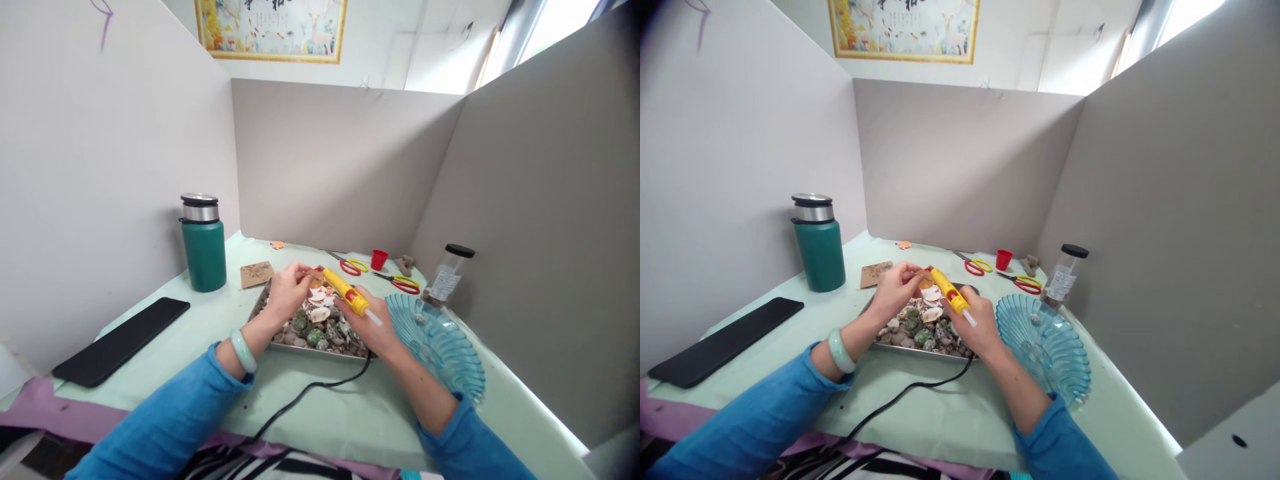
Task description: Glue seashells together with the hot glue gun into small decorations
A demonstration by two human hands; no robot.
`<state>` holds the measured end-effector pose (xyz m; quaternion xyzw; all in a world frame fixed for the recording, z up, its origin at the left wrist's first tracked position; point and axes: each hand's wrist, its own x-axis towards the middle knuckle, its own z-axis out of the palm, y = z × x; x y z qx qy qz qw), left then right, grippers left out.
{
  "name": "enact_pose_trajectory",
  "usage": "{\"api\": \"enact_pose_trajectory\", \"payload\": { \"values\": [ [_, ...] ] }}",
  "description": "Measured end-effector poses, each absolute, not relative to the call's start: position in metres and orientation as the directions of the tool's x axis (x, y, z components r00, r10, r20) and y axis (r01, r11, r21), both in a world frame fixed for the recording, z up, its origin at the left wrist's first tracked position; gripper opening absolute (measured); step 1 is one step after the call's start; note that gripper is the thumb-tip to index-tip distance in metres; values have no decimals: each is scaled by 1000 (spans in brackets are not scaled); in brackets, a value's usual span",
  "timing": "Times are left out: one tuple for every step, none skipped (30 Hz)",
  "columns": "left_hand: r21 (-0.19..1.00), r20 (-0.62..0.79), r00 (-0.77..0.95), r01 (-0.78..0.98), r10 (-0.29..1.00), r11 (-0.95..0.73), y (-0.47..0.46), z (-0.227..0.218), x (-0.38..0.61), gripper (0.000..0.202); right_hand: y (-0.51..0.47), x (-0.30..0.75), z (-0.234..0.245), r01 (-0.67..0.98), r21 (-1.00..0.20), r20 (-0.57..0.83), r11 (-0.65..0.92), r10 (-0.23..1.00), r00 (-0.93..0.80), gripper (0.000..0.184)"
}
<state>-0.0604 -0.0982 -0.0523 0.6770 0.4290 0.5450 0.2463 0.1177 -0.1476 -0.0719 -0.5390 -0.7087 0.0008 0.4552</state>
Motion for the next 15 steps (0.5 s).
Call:
{"api": "enact_pose_trajectory", "payload": {
  "values": [
    [799, 528, 39, 316, 848, -512, -98, -52, -60, 15, -148, 118, -72, 763, -493, 645, 418, 764, -2, 35],
    [795, 532, 38, 321, 846, -514, -98, -52, -61, 15, -148, 118, -72, 763, -493, 645, 418, 764, -3, 35],
    [791, 536, 37, 326, 844, -517, -99, -52, -61, 15, -148, 117, -72, 762, -493, 645, 420, 764, -5, 35],
    [787, 540, 36, 331, 841, -520, -99, -52, -61, 14, -148, 117, -71, 762, -492, 647, 421, 763, -4, 34],
    [784, 544, 36, 336, 838, -523, -99, -52, -60, 14, -148, 117, -71, 762, -491, 650, 422, 760, -2, 34],
    [781, 547, 35, 339, 837, -525, -98, -53, -60, 14, -148, 117, -71, 763, -490, 654, 421, 757, 2, 34],
    [779, 549, 35, 340, 835, -526, -98, -53, -60, 14, -148, 117, -71, 764, -490, 658, 420, 753, 8, 34],
    [779, 550, 36, 340, 834, -528, -97, -53, -60, 14, -149, 117, -71, 764, -490, 661, 420, 750, 12, 35],
    [779, 550, 37, 338, 834, -529, -97, -54, -60, 14, -149, 117, -71, 764, -489, 663, 421, 748, 12, 35],
    [778, 551, 38, 336, 833, -530, -96, -54, -60, 14, -148, 117, -71, 764, -487, 664, 423, 748, 9, 35],
    [778, 553, 39, 334, 832, -532, -96, -55, -60, 14, -148, 117, -71, 765, -484, 663, 425, 748, 4, 35],
    [778, 554, 40, 331, 832, -534, -95, -55, -60, 14, -148, 117, -71, 766, -482, 662, 426, 750, 0, 35],
    [779, 554, 41, 327, 832, -535, -95, -55, -60, 14, -148, 117, -72, 766, -481, 659, 427, 752, -5, 35],
    [781, 553, 42, 321, 832, -535, -95, -56, -60, 14, -148, 117, -72, 766, -482, 657, 427, 754, -7, 35],
    [785, 550, 43, 313, 834, -534, -95, -56, -60, 14, -148, 117, -72, 765, -483, 654, 427, 756, -9, 35]
  ]
}}
